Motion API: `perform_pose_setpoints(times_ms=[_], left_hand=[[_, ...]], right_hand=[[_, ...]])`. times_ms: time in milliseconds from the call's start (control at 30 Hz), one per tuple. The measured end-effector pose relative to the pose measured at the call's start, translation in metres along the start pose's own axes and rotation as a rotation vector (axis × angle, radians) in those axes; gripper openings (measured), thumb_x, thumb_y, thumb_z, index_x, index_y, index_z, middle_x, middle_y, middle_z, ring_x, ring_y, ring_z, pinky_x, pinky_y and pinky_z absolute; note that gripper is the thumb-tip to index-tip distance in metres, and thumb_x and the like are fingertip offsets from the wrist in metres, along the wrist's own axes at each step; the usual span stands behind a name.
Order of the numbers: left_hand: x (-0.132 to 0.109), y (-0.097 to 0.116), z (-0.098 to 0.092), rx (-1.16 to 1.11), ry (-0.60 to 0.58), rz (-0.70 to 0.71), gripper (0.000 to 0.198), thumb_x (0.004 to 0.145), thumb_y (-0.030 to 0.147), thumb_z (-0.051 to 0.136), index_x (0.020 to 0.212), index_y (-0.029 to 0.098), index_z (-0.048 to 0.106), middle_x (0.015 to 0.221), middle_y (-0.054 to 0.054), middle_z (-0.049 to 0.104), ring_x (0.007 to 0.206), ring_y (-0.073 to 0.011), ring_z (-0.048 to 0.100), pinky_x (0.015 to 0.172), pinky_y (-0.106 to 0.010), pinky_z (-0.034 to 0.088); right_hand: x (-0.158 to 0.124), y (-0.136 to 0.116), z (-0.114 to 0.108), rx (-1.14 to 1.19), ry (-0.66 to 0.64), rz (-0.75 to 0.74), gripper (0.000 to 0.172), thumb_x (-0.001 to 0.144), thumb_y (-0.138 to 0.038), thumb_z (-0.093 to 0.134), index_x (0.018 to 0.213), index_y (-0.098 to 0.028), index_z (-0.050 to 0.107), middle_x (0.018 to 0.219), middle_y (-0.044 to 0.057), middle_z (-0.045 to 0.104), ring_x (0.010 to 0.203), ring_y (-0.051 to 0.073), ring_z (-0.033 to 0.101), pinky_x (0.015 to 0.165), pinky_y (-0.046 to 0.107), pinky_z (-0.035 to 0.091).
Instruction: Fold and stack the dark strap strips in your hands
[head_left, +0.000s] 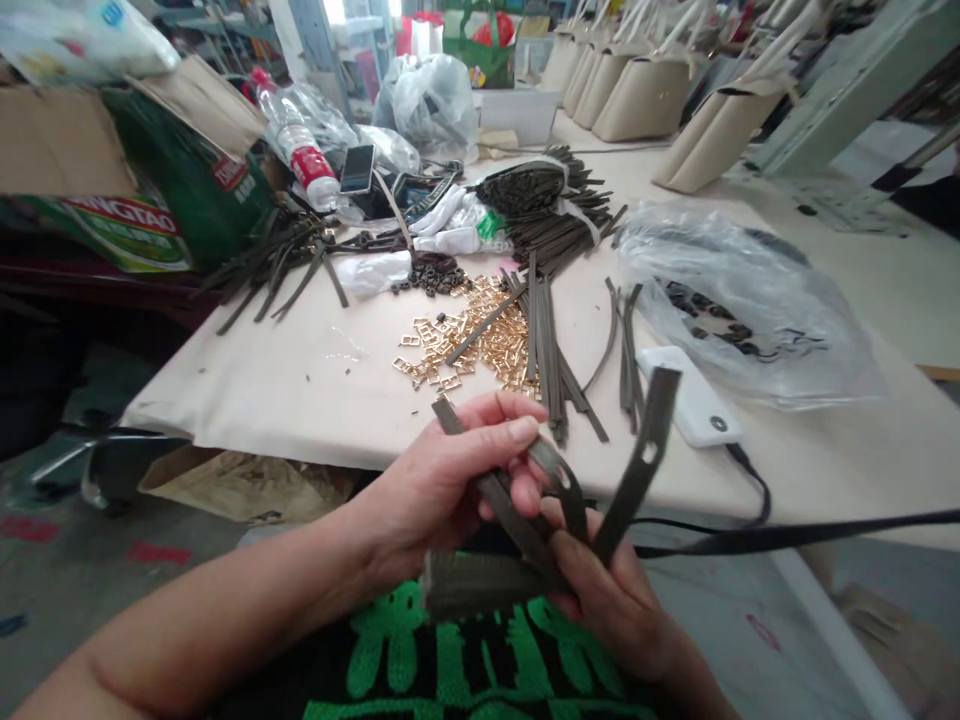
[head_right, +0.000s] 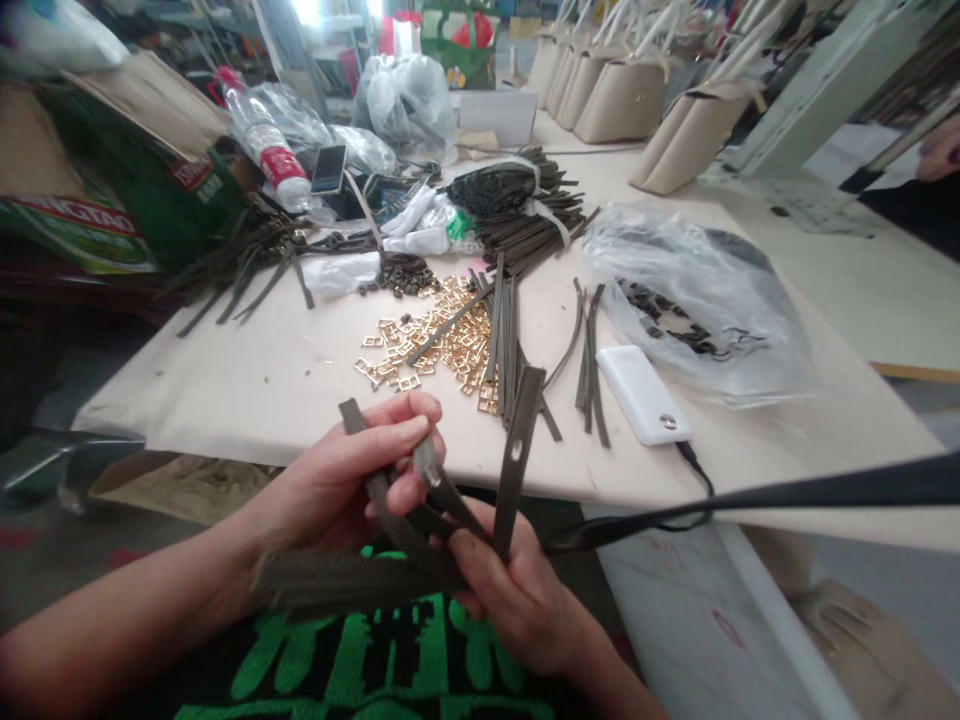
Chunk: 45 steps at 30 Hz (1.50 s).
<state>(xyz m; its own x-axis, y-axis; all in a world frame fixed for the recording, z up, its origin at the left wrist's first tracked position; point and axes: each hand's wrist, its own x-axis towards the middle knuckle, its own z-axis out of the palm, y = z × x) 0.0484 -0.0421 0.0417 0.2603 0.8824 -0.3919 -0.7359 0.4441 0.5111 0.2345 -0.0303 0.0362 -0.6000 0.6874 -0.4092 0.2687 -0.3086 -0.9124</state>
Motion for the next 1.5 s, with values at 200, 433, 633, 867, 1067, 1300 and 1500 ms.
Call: perform_pose_setpoints(times_ms=[200, 433, 633, 867, 1067, 1300, 1500], left_hand=[[0.007, 0.043, 0.001, 0.065, 0.137, 0.088, 0.043, 0.074, 0.033, 0.075, 0.113, 0.017, 0.064, 0.086, -0.005, 0.068, 0.075, -0.0144, 0.065, 0.054, -0.019, 0.047], [0.003, 0.045, -0.019, -0.033, 0.212, 0.127, 0.037, 0.073, 0.035, 0.078, 0.101, 0.014, 0.066, 0.088, -0.004, 0.069, 0.074, -0.0116, 0.066, 0.058, -0.017, 0.048], [-0.007, 0.04, -0.034, -0.06, 0.127, 0.181, 0.058, 0.075, 0.053, 0.071, 0.118, 0.016, 0.062, 0.113, -0.011, 0.068, 0.102, -0.0233, 0.065, 0.092, -0.035, 0.05], [-0.02, 0.023, -0.048, 0.008, 0.004, 0.253, 0.083, 0.063, 0.065, 0.075, 0.132, 0.026, 0.053, 0.147, -0.01, 0.047, 0.139, -0.0317, 0.037, 0.106, -0.039, 0.039], [-0.013, 0.005, -0.061, 0.213, -0.145, 0.221, 0.075, 0.067, 0.038, 0.083, 0.135, 0.027, 0.052, 0.142, -0.011, 0.053, 0.132, -0.0302, 0.047, 0.111, -0.043, 0.034], [0.012, -0.011, -0.052, 0.251, -0.083, 0.118, 0.046, 0.085, 0.044, 0.064, 0.125, 0.02, 0.062, 0.131, -0.013, 0.062, 0.127, -0.0312, 0.051, 0.109, -0.046, 0.036], [0.022, -0.002, -0.045, -0.064, 0.083, 0.137, 0.032, 0.092, 0.038, 0.055, 0.104, 0.013, 0.07, 0.114, -0.012, 0.071, 0.114, -0.0282, 0.062, 0.097, -0.039, 0.049]], right_hand=[[0.037, 0.005, 0.012, 0.092, 0.029, -0.126, 0.049, 0.09, -0.061, 0.051, 0.11, -0.019, 0.067, 0.078, 0.005, 0.061, 0.066, 0.016, 0.053, 0.054, 0.022, 0.047], [0.058, 0.012, 0.025, 0.147, -0.063, -0.146, 0.042, 0.094, -0.055, 0.049, 0.092, -0.015, 0.061, 0.063, -0.003, 0.046, 0.047, 0.007, 0.032, 0.041, 0.018, 0.026], [0.062, 0.014, 0.027, 0.109, -0.048, -0.168, 0.043, 0.094, -0.056, 0.046, 0.073, -0.019, 0.048, 0.05, -0.008, 0.036, 0.041, 0.006, 0.029, 0.039, 0.019, 0.022], [0.063, 0.016, 0.026, 0.066, -0.017, -0.167, 0.043, 0.095, -0.056, 0.045, 0.074, -0.018, 0.047, 0.052, -0.007, 0.038, 0.045, 0.007, 0.033, 0.041, 0.02, 0.025], [0.064, 0.007, 0.027, -0.04, -0.034, -0.205, 0.047, 0.097, -0.056, 0.04, 0.073, -0.017, 0.052, 0.05, -0.006, 0.04, 0.044, 0.008, 0.035, 0.042, 0.021, 0.025], [0.07, 0.007, 0.029, -0.111, -0.102, -0.179, 0.056, 0.096, -0.061, 0.037, 0.066, -0.017, 0.053, 0.046, -0.005, 0.042, 0.039, 0.008, 0.036, 0.04, 0.021, 0.026], [0.074, 0.004, 0.017, -0.13, -0.041, -0.242, 0.056, 0.098, -0.057, 0.032, 0.071, -0.016, 0.058, 0.059, 0.002, 0.06, 0.052, 0.013, 0.057, 0.052, 0.022, 0.043]])
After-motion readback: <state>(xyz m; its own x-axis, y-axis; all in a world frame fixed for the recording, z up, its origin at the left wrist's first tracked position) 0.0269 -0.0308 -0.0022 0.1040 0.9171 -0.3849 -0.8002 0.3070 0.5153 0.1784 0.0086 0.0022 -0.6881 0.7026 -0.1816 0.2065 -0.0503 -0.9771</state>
